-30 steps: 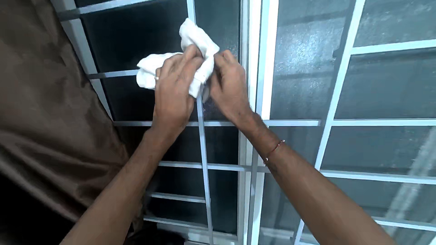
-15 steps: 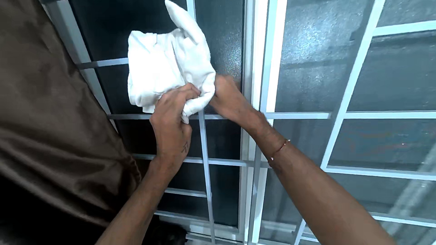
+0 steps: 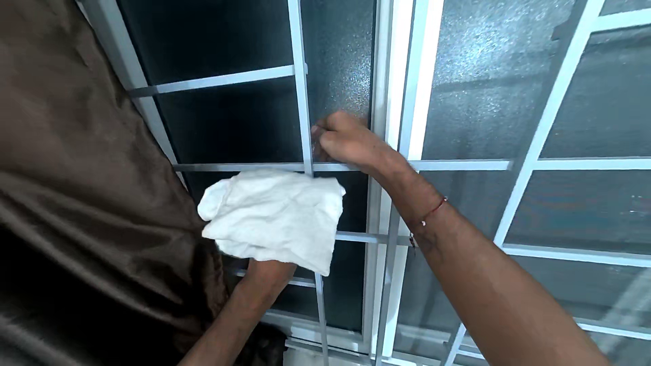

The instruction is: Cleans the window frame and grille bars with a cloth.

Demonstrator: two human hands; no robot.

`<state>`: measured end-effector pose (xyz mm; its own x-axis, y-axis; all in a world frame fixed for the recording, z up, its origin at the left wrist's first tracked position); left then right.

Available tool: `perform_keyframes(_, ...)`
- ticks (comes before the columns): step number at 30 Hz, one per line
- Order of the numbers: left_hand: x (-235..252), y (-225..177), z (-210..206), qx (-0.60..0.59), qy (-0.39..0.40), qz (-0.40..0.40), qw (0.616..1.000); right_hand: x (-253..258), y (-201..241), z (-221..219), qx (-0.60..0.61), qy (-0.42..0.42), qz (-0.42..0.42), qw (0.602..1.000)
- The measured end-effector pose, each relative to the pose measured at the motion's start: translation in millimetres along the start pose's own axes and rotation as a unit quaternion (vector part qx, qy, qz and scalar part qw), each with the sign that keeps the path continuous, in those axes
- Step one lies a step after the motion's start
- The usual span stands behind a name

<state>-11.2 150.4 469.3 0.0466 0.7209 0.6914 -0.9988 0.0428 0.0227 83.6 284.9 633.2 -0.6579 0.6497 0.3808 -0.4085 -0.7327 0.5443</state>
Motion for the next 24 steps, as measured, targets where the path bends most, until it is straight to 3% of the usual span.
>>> perform_keyframes(2,-12,1,-15,-0.013,0.07,0.007,0.997,-1,-2,0,0.003,0.001,-0.011,1.0)
perform_keyframes(4,-36,-3,-33,-0.024,0.227,0.039,0.973,-3,-5,0,0.01,0.014,-0.036,0.999)
perform_keyframes(6,-57,-8,-44,-0.008,0.247,0.001,0.969,-2,-7,-2,0.014,0.027,-0.056,0.998)
perform_keyframes(7,-62,-8,-44,-0.023,0.291,0.027,0.956,-1,-8,-4,0.012,0.032,-0.063,0.997)
perform_keyframes(8,-60,-9,-40,-0.01,0.261,0.022,0.965,-1,-8,-6,0.007,0.036,-0.069,0.997)
perform_keyframes(10,-42,-12,-31,0.008,0.299,0.049,0.953,0,-9,-7,0.002,0.037,-0.071,0.997)
perform_keyframes(12,-17,-11,-20,0.031,0.242,0.03,0.969,1,-10,-5,-0.004,0.029,-0.07,0.997)
perform_keyframes(14,7,-9,4,0.036,0.092,-0.013,0.995,1,-12,-4,0.003,0.019,-0.065,0.998)
perform_keyframes(18,57,-24,69,0.013,-0.102,-0.137,0.985,1,-14,2,0.06,-0.014,-0.028,0.998)
perform_keyframes(21,90,-34,106,-0.018,-0.128,-0.216,0.968,-9,-10,7,0.137,-0.026,0.013,0.99)
perform_keyframes(24,106,-36,127,0.004,-0.166,-0.203,0.965,-14,-8,9,0.234,-0.038,-0.005,0.971)
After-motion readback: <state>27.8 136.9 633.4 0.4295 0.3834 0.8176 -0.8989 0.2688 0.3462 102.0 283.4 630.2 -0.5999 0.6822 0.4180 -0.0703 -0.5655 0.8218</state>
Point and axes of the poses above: each hand's wrist, its own x-axis towards the middle knuckle, its own z-axis out of the back of the hand, y = z × x, the point moved 9 cm from there along x, towards the middle knuckle, and after that the axes turned 11 degrees about y, right-handed, at the moved point
